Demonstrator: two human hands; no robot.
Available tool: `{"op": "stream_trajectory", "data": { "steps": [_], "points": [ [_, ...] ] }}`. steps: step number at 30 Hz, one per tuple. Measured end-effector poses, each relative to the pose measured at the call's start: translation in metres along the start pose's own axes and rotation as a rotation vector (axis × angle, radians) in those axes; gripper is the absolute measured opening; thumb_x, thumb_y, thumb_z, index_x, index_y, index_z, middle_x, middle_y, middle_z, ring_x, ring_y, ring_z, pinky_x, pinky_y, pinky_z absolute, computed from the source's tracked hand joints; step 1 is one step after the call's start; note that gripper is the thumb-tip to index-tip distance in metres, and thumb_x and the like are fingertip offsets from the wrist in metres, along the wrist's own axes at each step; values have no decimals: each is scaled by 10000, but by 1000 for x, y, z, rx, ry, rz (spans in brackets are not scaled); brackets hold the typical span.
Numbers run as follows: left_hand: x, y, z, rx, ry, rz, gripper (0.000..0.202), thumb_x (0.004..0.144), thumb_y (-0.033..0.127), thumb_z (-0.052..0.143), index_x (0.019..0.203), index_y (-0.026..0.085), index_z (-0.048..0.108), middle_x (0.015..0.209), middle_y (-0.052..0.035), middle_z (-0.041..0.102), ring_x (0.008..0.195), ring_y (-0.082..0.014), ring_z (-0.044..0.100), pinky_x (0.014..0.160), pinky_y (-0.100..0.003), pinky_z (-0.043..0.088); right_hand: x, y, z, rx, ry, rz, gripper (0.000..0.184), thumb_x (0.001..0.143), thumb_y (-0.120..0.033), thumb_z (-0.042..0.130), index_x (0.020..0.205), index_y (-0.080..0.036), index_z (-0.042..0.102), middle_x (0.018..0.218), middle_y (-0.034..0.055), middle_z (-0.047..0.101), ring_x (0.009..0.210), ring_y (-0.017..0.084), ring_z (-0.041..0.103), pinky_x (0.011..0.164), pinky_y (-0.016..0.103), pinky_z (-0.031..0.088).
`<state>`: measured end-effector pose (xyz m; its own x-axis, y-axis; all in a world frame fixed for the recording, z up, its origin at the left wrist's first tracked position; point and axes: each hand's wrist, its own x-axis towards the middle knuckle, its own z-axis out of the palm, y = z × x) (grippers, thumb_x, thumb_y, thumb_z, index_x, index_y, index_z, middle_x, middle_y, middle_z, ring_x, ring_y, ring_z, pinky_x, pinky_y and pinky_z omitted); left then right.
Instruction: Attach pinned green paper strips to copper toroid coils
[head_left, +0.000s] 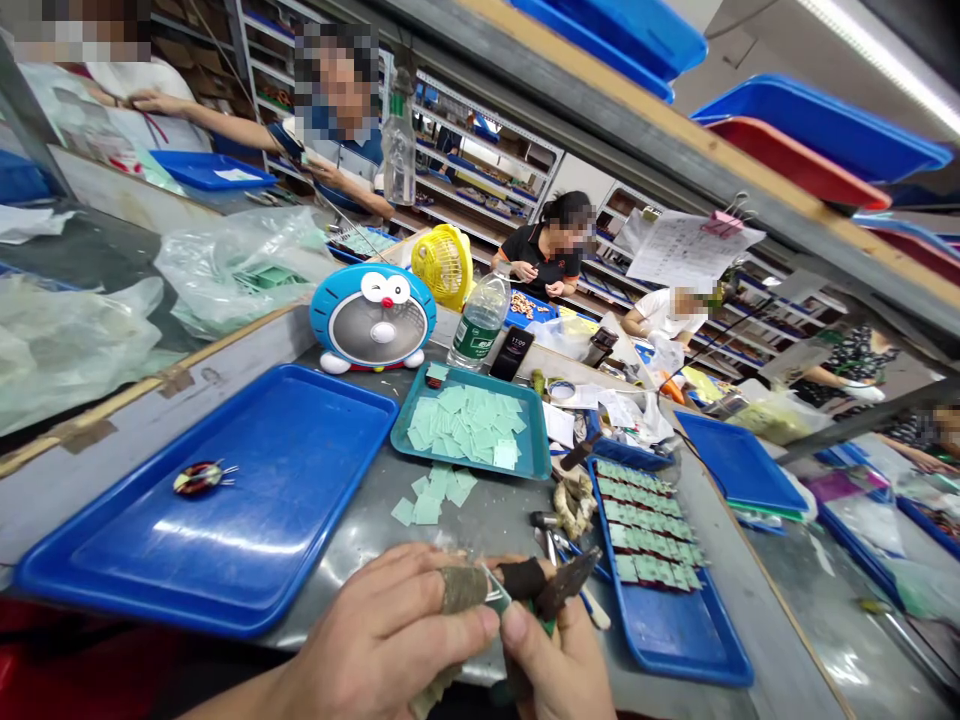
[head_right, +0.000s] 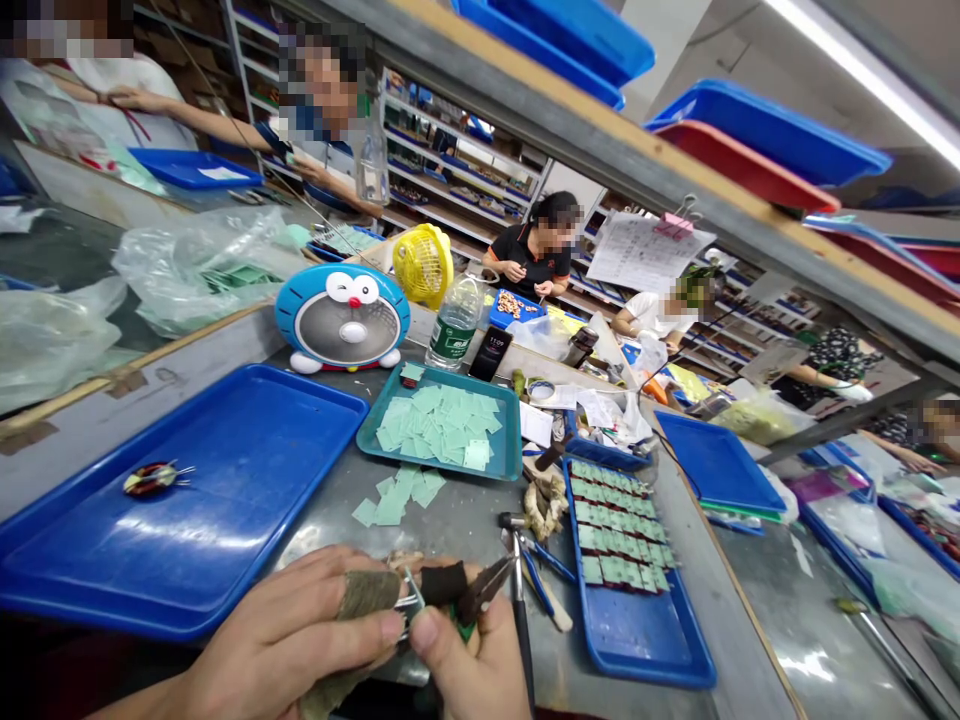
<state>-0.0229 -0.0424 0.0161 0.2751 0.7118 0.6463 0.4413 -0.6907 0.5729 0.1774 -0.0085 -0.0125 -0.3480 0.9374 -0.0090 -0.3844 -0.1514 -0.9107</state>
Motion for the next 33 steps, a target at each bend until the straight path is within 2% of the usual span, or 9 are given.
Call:
{"op": "stream_trajectory", "data": {
  "steps": [3, 6, 12, 15, 20, 22, 26, 30, 33],
  "points": [
    [4, 2, -8, -15, -48, 26, 501, 954, 106, 598, 1393, 345, 567, 1133, -74, 788, 1093, -251, 741, 1029, -426, 550, -3, 1, 0, 25, 59, 53, 366, 771, -376, 894, 1071, -216, 759, 1045, 94, 792, 946, 277, 755, 910, 412, 586],
    [10, 5, -21, 23, -172, 77, 498, 973, 113, 570, 1433, 304, 552, 1197, -86, 781, 1158, -251, 722, 1057, -418, 544, -7, 5, 1, 12, 114, 57, 396, 750, -395, 903, 1069, -215, 752, 1050, 100, 790, 938, 285, 754, 890, 416, 594],
    [15, 5, -32, 48, -261, 117, 534, 1005, 130, 552, 1518, 273, 503, 1341, -132, 718, 1303, -276, 642, 1132, -447, 484, -9, 9, 0, -127, 8, -123, 283, 875, -349, 802, 1139, -255, 761, 1110, 103, 771, 1048, 290, 729, 960, 431, 578],
    [18, 5, -33, 73, -292, 124, 571, 1012, 148, 555, 1554, 281, 438, 1340, -130, 719, 1313, -271, 633, 1154, -442, 455, -9, 9, 4, -149, 16, -166, 250, 895, -348, 785, 1132, -268, 769, 1095, 93, 770, 1049, 281, 729, 974, 412, 575],
    [20, 2, -34, 87, -173, 237, 358, 1031, 176, 522, 1374, 220, 614, 1051, -98, 804, 1060, -232, 757, 1050, -382, 551, -11, 14, 12, -90, 9, -152, 290, 892, -389, 788, 1145, -250, 756, 1110, 103, 764, 1033, 283, 738, 930, 397, 597],
    [17, 0, -30, 88, -120, 251, 297, 1029, 179, 528, 1297, 191, 657, 1012, -105, 795, 1010, -225, 758, 1004, -372, 581, -11, 15, 14, -41, -7, -127, 285, 895, -379, 788, 1149, -257, 749, 1090, 94, 771, 1018, 274, 744, 923, 396, 599],
    [8, 1, -20, 89, -22, 225, 269, 1000, 119, 576, 1239, 173, 686, 1088, -109, 778, 1093, -225, 719, 1024, -368, 562, -10, 13, 17, 53, -13, -88, 301, 854, -375, 832, 1118, -253, 755, 1057, 91, 783, 979, 270, 752, 917, 414, 598],
    [3, 4, -13, 14, -21, 224, 273, 1013, 103, 546, 1256, 127, 668, 1123, -134, 762, 1145, -230, 684, 1105, -411, 494, -11, 18, 15, 125, -8, -57, 338, 825, -359, 858, 1134, -270, 754, 1070, 83, 788, 955, 263, 756, 900, 419, 601],
    [5, 4, -11, -75, 19, 156, 274, 977, 75, 610, 1235, 157, 645, 1097, -123, 744, 1152, -234, 664, 1090, -432, 493, -14, 21, 11, 102, 7, -59, 339, 855, -369, 828, 1166, -268, 740, 1124, 93, 771, 1009, 274, 739, 941, 439, 581]
  ]
}}
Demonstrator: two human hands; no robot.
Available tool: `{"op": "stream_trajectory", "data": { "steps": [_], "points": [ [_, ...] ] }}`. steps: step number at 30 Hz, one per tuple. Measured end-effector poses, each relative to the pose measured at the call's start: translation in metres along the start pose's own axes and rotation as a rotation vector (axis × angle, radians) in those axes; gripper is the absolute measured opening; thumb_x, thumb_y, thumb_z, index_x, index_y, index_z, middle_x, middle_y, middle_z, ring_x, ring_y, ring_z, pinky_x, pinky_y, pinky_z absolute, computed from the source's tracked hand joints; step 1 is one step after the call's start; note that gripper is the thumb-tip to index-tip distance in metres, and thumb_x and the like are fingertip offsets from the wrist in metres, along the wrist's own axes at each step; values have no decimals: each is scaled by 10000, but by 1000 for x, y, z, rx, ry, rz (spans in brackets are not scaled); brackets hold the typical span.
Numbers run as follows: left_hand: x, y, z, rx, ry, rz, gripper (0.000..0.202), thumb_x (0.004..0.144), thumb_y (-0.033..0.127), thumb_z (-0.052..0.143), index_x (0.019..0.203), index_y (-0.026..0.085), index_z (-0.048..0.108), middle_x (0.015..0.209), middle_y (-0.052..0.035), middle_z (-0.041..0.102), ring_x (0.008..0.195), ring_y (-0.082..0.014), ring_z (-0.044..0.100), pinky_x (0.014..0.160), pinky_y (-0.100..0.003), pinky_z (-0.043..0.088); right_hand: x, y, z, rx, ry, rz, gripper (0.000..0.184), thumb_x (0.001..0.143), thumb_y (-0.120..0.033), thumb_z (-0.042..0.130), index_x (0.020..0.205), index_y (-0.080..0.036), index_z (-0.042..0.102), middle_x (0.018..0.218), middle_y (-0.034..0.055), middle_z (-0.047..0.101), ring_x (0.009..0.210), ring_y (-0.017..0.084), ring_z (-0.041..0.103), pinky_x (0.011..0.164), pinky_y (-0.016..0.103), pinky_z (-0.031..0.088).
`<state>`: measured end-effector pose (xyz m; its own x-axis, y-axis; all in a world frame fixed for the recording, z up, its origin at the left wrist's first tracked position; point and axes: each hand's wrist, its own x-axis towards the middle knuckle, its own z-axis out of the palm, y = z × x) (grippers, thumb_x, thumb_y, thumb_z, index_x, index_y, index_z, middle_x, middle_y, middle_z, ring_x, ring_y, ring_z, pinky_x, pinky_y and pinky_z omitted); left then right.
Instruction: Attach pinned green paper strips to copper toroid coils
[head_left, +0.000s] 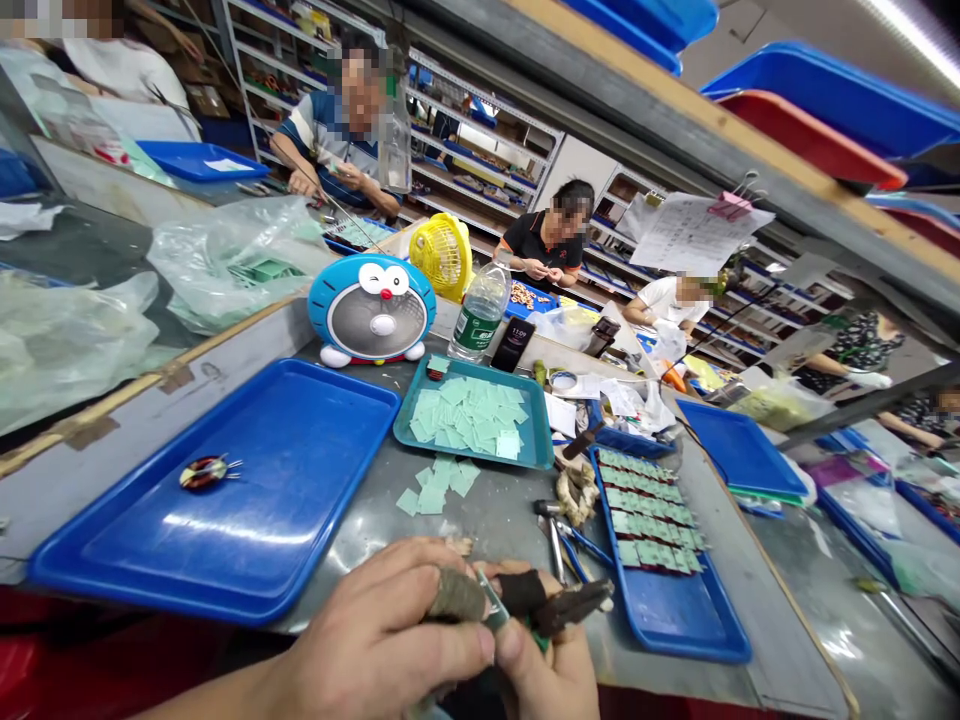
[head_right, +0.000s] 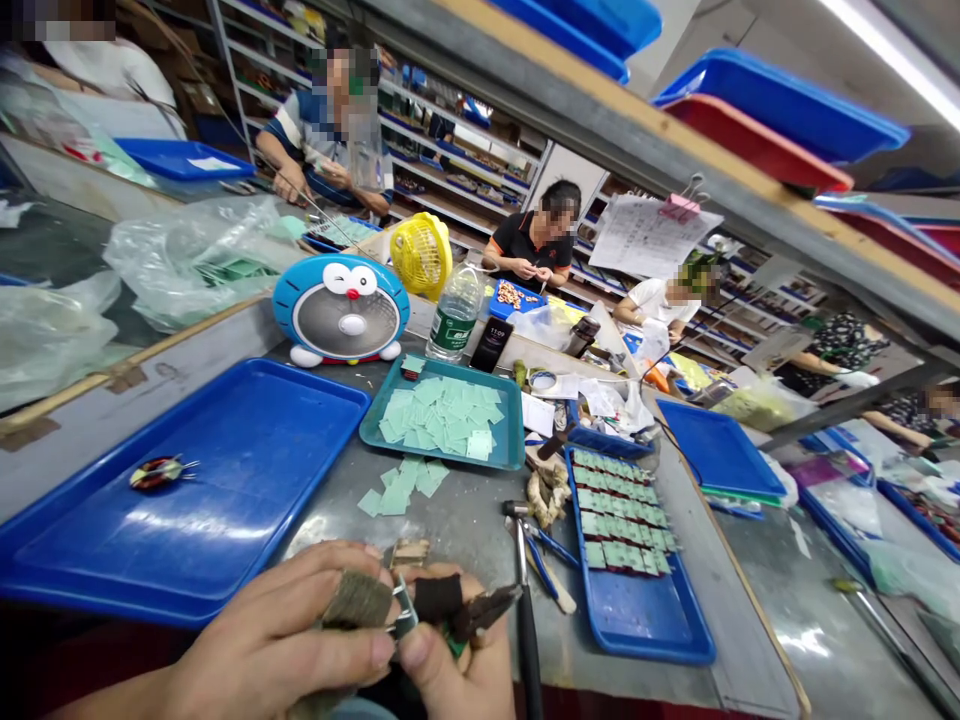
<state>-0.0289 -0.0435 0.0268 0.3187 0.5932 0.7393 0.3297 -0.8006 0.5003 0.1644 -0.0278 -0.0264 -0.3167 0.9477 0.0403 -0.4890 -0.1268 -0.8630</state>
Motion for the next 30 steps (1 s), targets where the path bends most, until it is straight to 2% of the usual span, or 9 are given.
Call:
{"op": "stream_trajectory", "data": {
  "steps": [6, 10, 16, 19, 21, 23, 26, 28, 30],
  "points": [
    [-1, 2, 2, 94, -60, -32, 280, 986, 61, 552, 1225, 186, 626, 1086, -97, 711, 1152, -235, 577, 1013, -403, 485, 0, -12, 2, -185, -42, -73, 351, 893, -443, 778, 1173, -234, 743, 1107, 111, 751, 1030, 259, 716, 943, 359, 562],
    [-8, 4, 9, 58, -43, -68, 266, 936, 20, 623, 1142, 188, 604, 1048, -76, 698, 1103, -209, 584, 1043, -408, 489, -2, -12, 8, -116, -20, -68, 326, 859, -419, 814, 1138, -259, 758, 1042, 86, 765, 941, 230, 729, 861, 328, 591],
    [7, 7, -5, 192, -86, 50, 248, 994, 87, 581, 1217, 171, 650, 1114, -108, 756, 1197, -235, 599, 1008, -378, 543, -7, -8, 6, -126, 102, -69, 360, 804, -383, 864, 1123, -249, 763, 1070, 97, 776, 938, 261, 747, 860, 374, 610],
    [15, 5, -17, 255, -127, 188, 277, 974, 77, 604, 1236, 115, 683, 1069, -119, 788, 1152, -241, 631, 989, -358, 546, -6, -12, 4, -192, 98, -48, 377, 782, -380, 883, 1105, -228, 762, 1068, 109, 779, 934, 268, 747, 861, 381, 610],
    [13, 1, -19, 217, -127, 177, 309, 981, 91, 592, 1276, 133, 674, 1080, -120, 789, 1110, -244, 653, 967, -372, 552, -3, -14, 2, -172, 65, -2, 394, 783, -404, 879, 1104, -214, 752, 1034, 114, 785, 917, 277, 750, 841, 397, 614],
    [9, -3, -17, 108, -98, 54, 345, 966, 119, 637, 1300, 205, 658, 1078, -94, 784, 1013, -223, 685, 901, -348, 569, 1, -18, 1, -144, 3, 39, 421, 798, -432, 864, 1135, -214, 739, 1046, 112, 782, 936, 277, 746, 853, 399, 607],
    [3, -4, -10, -143, -44, -361, 294, 907, 224, 763, 1184, 290, 692, 983, -19, 776, 833, -169, 717, 764, -245, 573, 9, -33, -1, -193, -160, 103, 501, 821, -402, 852, 1279, -272, 694, 1168, 84, 749, 1032, 248, 726, 911, 351, 576],
    [2, -2, -4, -299, -49, -664, 248, 892, 333, 782, 1122, 279, 705, 986, -10, 768, 846, -176, 733, 762, -232, 577, 16, -45, 0, -392, -252, 23, 540, 813, -304, 860, 1322, -328, 680, 1273, 59, 694, 1111, 230, 692, 957, 309, 542],
    [0, -1, 1, -411, -33, -865, 285, 901, 405, 760, 1124, 242, 687, 1015, -33, 754, 903, -204, 731, 792, -256, 584, 21, -52, 2, -624, -330, -146, 505, 825, -216, 827, 1298, -339, 702, 1267, 48, 671, 1123, 218, 670, 967, 282, 518]
  ]
}}
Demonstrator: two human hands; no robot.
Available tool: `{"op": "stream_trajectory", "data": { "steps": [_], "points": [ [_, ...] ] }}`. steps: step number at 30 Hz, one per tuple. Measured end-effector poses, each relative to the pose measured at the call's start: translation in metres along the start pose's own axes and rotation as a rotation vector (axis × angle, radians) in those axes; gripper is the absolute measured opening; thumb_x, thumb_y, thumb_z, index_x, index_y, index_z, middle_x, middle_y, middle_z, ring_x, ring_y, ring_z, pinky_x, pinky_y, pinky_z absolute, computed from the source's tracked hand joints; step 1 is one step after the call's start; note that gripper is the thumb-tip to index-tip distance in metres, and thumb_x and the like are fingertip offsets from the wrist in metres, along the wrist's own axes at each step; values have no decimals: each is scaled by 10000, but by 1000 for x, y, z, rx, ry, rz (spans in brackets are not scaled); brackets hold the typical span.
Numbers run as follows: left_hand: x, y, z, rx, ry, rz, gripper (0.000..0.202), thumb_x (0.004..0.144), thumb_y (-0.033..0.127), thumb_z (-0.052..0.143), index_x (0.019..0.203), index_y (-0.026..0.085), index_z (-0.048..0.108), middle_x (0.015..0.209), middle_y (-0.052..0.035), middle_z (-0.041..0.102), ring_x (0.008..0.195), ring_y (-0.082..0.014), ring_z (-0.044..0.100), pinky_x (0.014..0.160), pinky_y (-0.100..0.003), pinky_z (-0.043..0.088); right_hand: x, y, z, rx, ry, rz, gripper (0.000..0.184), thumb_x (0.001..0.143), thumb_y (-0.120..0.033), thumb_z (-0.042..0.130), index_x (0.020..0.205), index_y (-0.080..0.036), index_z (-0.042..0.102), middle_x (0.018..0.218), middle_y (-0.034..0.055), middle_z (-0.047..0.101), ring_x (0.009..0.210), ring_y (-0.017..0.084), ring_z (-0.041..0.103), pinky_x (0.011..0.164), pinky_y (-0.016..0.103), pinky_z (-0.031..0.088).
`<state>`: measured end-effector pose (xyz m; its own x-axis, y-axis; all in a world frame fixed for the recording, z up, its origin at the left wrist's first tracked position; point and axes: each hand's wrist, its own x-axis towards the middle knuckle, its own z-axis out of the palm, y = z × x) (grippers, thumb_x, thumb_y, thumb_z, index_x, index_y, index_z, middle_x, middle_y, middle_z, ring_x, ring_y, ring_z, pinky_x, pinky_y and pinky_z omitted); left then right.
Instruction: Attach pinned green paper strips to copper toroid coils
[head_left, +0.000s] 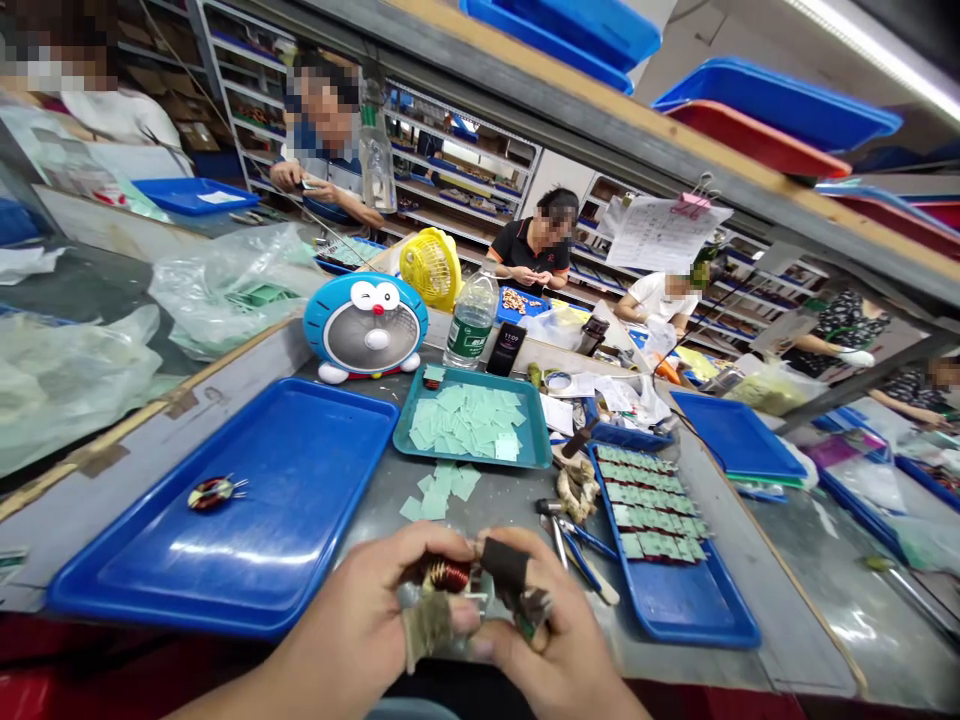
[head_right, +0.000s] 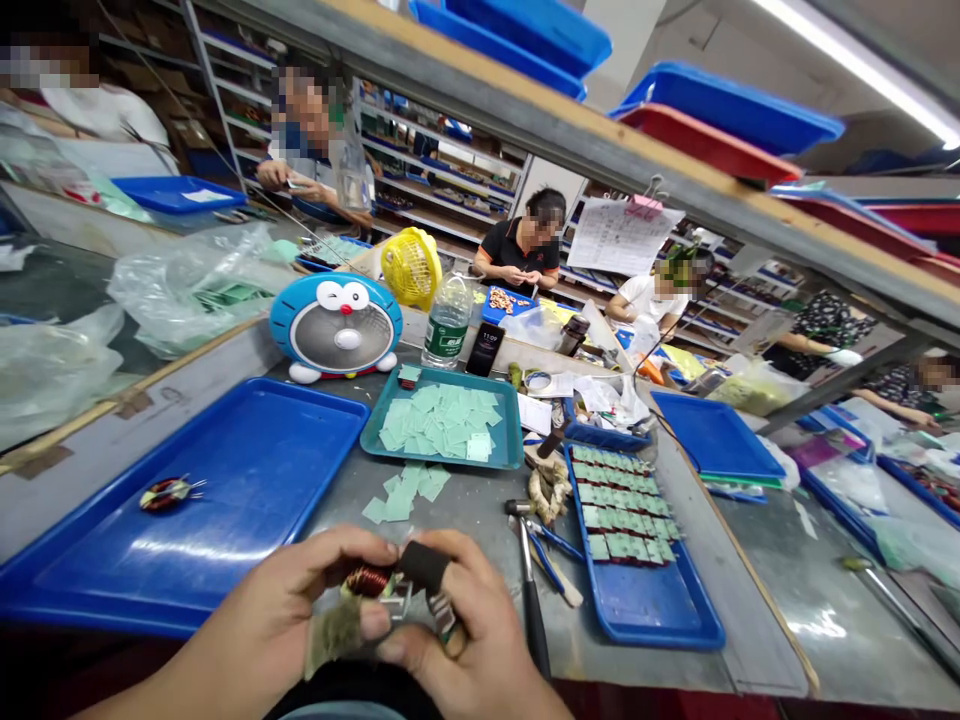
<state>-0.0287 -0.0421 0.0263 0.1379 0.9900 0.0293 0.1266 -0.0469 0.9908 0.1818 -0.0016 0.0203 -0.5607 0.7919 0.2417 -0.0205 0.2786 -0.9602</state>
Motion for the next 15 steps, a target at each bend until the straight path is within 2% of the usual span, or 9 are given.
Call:
{"op": "stream_trajectory", "data": {
  "steps": [2, 4, 6, 8, 10, 12, 15],
  "points": [
    [-1, -2, 3, -66, 2, -33, 329, 933, 442, 713, 1171, 222, 655, 1031, -54, 735, 925, -216, 722, 801, -281, 589, 3, -1, 2, -60, 1, -53, 422, 883, -216, 762, 1288, -321, 706, 1200, 50, 682, 1084, 206, 667, 954, 277, 512],
    [-4, -4, 3, -29, 12, 56, 355, 964, 436, 670, 1251, 233, 623, 1116, -76, 713, 986, -228, 712, 844, -314, 593, 3, 4, 9, 113, 57, 46, 375, 938, -283, 719, 1311, -302, 680, 1196, 59, 701, 1063, 207, 679, 945, 290, 524],
    [-8, -5, 1, 126, 56, 193, 376, 960, 399, 676, 1310, 280, 606, 1235, -79, 679, 1091, -241, 685, 924, -342, 578, 0, 12, 16, 314, 126, 158, 376, 940, -367, 732, 1300, -273, 680, 1229, 80, 719, 1091, 226, 690, 966, 320, 533],
    [-11, -6, -2, 305, 94, 295, 380, 958, 346, 677, 1331, 331, 603, 1295, -66, 651, 1155, -239, 657, 960, -335, 564, -5, 19, 22, 437, 184, 192, 406, 903, -423, 774, 1262, -250, 701, 1221, 94, 740, 1100, 243, 702, 969, 339, 543],
    [-12, -6, -5, 421, 92, 386, 379, 974, 303, 645, 1346, 349, 589, 1246, -61, 656, 1090, -214, 672, 903, -291, 574, -9, 22, 22, 497, 198, 197, 446, 855, -434, 822, 1243, -242, 714, 1190, 93, 757, 1068, 250, 717, 940, 345, 560],
    [-9, -5, -6, 480, 54, 475, 359, 992, 282, 611, 1348, 325, 584, 1123, -64, 659, 943, -188, 682, 802, -250, 575, -11, 22, 20, 491, 184, 190, 473, 824, -411, 853, 1244, -240, 718, 1164, 88, 764, 1031, 249, 724, 909, 339, 569],
    [-3, 0, -4, 522, -12, 563, 267, 1013, 276, 571, 1276, 276, 617, 978, -57, 625, 798, -168, 642, 714, -225, 548, -13, 20, 15, 401, 211, 150, 397, 834, -405, 843, 1176, -231, 741, 1133, 76, 761, 977, 226, 718, 882, 311, 567]
  ]
}}
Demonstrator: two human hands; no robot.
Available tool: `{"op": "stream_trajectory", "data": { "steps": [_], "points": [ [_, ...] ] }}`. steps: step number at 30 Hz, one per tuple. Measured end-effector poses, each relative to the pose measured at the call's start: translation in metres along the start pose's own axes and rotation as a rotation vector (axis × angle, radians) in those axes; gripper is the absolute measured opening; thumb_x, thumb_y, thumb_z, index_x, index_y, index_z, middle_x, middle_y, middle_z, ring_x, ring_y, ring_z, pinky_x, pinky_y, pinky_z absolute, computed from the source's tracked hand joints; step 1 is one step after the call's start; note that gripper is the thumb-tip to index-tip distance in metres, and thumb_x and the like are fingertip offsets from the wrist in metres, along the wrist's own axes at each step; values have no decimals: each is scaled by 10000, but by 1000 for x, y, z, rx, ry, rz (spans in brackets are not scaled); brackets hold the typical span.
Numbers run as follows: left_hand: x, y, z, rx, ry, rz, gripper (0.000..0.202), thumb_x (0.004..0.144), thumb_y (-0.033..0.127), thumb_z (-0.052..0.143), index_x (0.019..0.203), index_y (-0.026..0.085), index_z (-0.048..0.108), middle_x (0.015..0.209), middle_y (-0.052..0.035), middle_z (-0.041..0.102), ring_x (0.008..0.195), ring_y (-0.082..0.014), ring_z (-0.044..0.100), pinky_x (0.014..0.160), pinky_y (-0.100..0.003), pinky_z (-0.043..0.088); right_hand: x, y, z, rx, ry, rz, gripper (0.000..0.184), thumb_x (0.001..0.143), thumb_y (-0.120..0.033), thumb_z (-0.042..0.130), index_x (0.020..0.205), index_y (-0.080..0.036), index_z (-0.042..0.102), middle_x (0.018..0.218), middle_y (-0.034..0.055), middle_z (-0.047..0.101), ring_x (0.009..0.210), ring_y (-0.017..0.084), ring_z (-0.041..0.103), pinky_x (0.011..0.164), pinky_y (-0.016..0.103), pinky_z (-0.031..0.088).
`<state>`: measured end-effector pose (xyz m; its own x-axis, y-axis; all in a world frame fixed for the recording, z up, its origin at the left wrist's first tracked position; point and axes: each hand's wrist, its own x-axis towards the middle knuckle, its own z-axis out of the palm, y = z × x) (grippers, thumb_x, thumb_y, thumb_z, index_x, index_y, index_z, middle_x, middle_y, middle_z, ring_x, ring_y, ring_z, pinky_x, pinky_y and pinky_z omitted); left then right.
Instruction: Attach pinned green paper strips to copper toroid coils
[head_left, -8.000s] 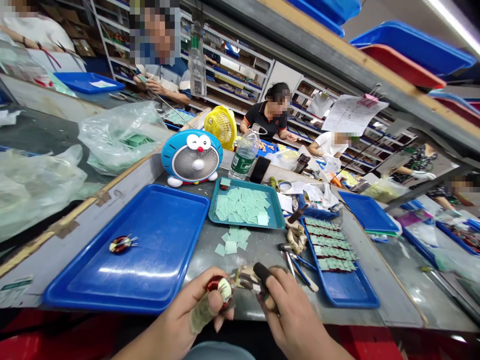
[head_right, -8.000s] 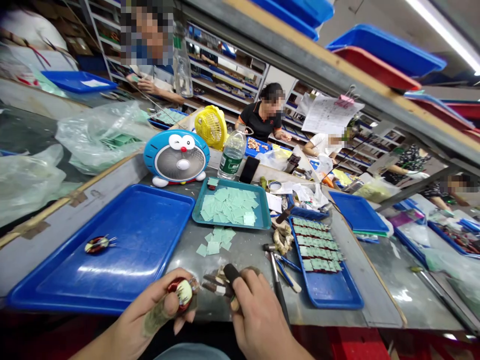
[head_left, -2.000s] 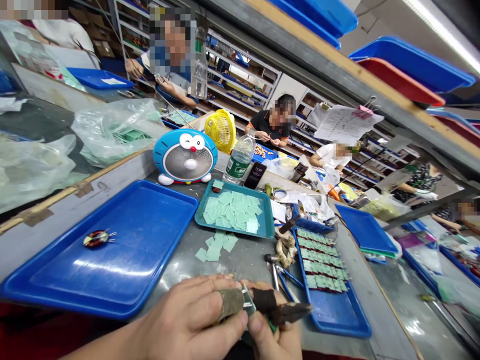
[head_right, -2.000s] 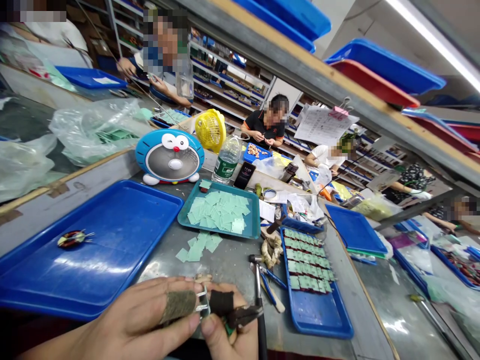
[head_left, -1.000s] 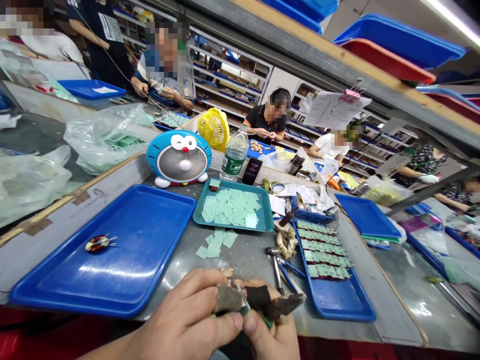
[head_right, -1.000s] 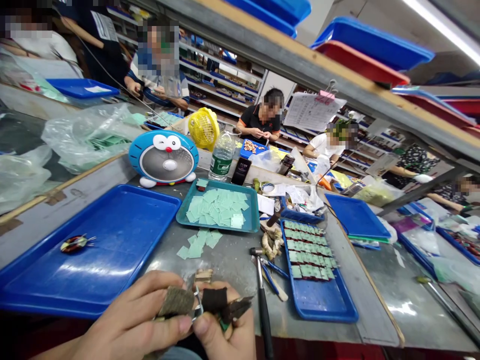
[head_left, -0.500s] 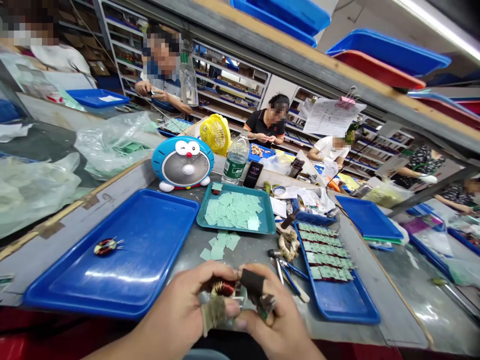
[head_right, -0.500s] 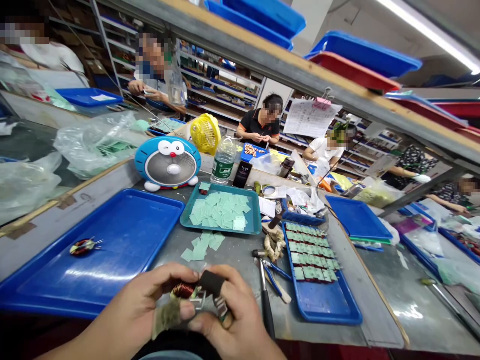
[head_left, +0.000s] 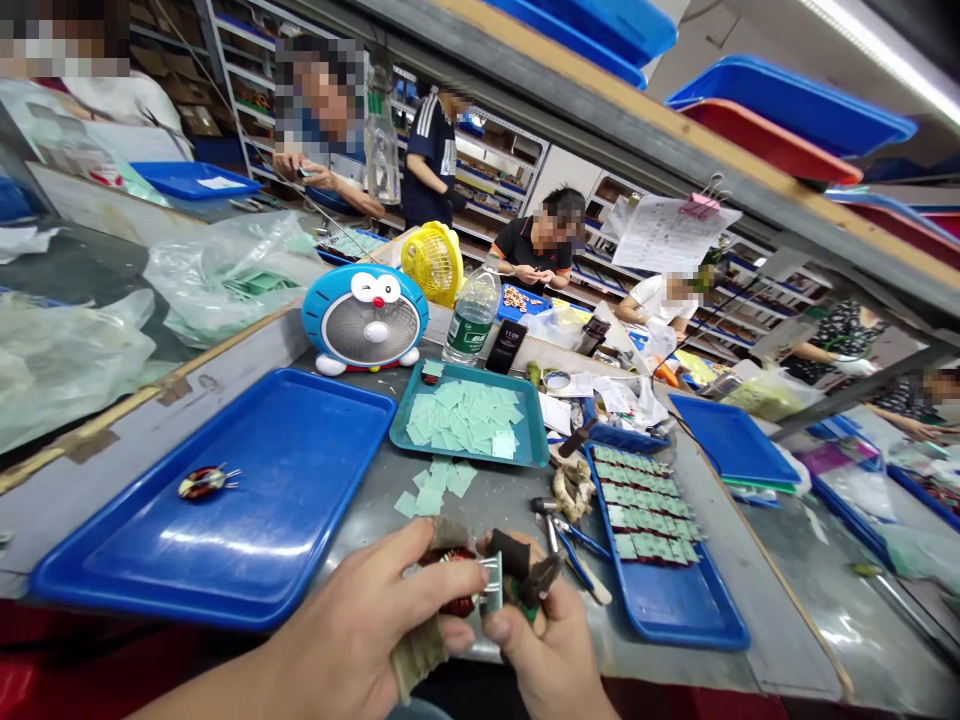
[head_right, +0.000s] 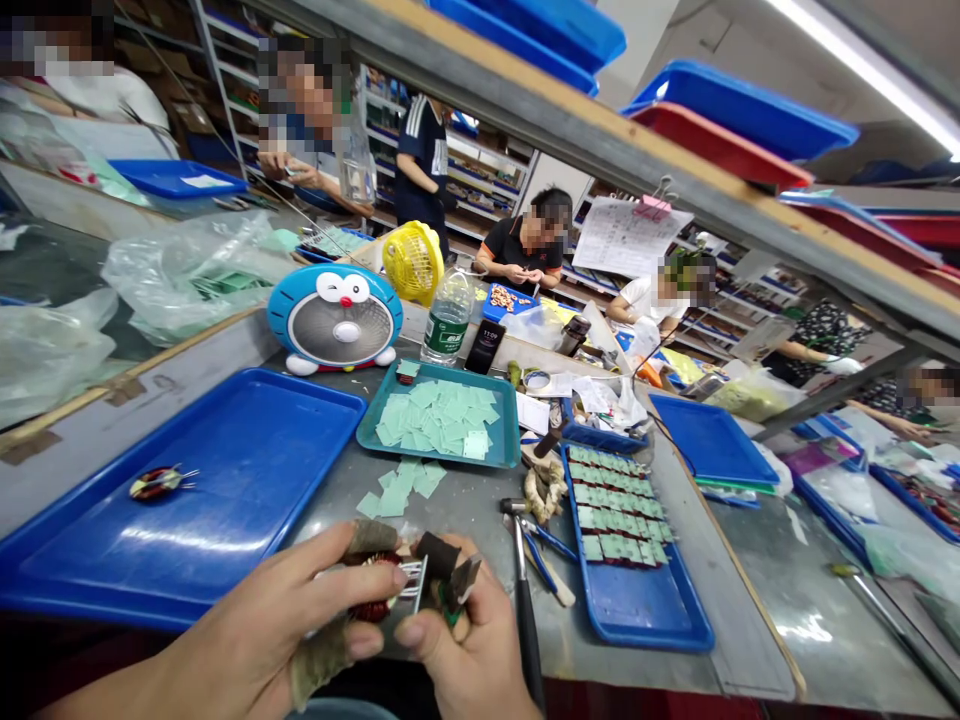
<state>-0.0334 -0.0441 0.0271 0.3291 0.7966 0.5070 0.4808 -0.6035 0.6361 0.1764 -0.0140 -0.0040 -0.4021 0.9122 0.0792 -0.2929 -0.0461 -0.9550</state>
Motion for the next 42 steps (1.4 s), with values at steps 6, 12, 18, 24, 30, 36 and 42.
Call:
{"op": "stream_trajectory", "data": {
  "steps": [6, 12, 18, 24, 30, 36, 42],
  "points": [
    [15, 12, 0, 36, -125, -27, 154, 1025, 261, 519, 1092, 253, 658, 910, -46, 560, 770, -175, 586, 690, -230, 511, -4, 2, 0, 43, 67, 0, 408, 820, -495, 837, 1097, -207, 759, 1011, 97, 786, 927, 234, 740, 842, 312, 594],
    [18, 14, 1, 23, -190, -30, 154, 1021, 263, 519, 1076, 252, 663, 886, -43, 513, 752, -176, 557, 662, -237, 487, -7, 6, -3, 114, 62, 7, 454, 811, -493, 847, 1163, -221, 757, 1065, 109, 791, 973, 244, 757, 884, 320, 597],
    [19, 15, 0, -104, -203, -96, 193, 1020, 301, 516, 1155, 258, 646, 915, -50, 527, 713, -172, 553, 645, -255, 495, -10, 3, -10, 62, 31, 12, 393, 833, -444, 839, 1146, -223, 750, 1009, 77, 769, 927, 213, 727, 846, 290, 580],
    [14, 11, 3, -137, -192, -73, 179, 1004, 282, 537, 1147, 267, 643, 921, -48, 526, 737, -176, 553, 655, -248, 501, -13, 6, -9, 89, 49, 50, 372, 809, -419, 863, 1106, -225, 752, 993, 81, 779, 918, 220, 734, 840, 304, 584],
    [16, 12, -3, -214, -218, -97, 201, 1015, 289, 550, 1193, 269, 642, 949, -47, 556, 775, -174, 608, 691, -252, 524, -12, 0, -4, 85, 65, 33, 377, 785, -407, 881, 1099, -237, 761, 1000, 72, 781, 915, 223, 739, 824, 298, 591],
    [16, 8, 1, -106, -141, -14, 153, 1026, 301, 530, 1116, 257, 646, 918, -47, 575, 751, -171, 587, 692, -235, 513, -13, 2, -10, -37, 32, -35, 392, 832, -421, 837, 1167, -239, 748, 1082, 90, 767, 952, 247, 739, 843, 315, 594],
    [15, 10, 0, -130, -136, -15, 166, 1028, 285, 526, 1155, 277, 633, 954, -44, 578, 774, -167, 601, 703, -232, 510, -15, 6, -6, 28, 73, -10, 405, 807, -467, 851, 1127, -237, 760, 1019, 95, 790, 922, 261, 756, 831, 340, 608]
  ]
}}
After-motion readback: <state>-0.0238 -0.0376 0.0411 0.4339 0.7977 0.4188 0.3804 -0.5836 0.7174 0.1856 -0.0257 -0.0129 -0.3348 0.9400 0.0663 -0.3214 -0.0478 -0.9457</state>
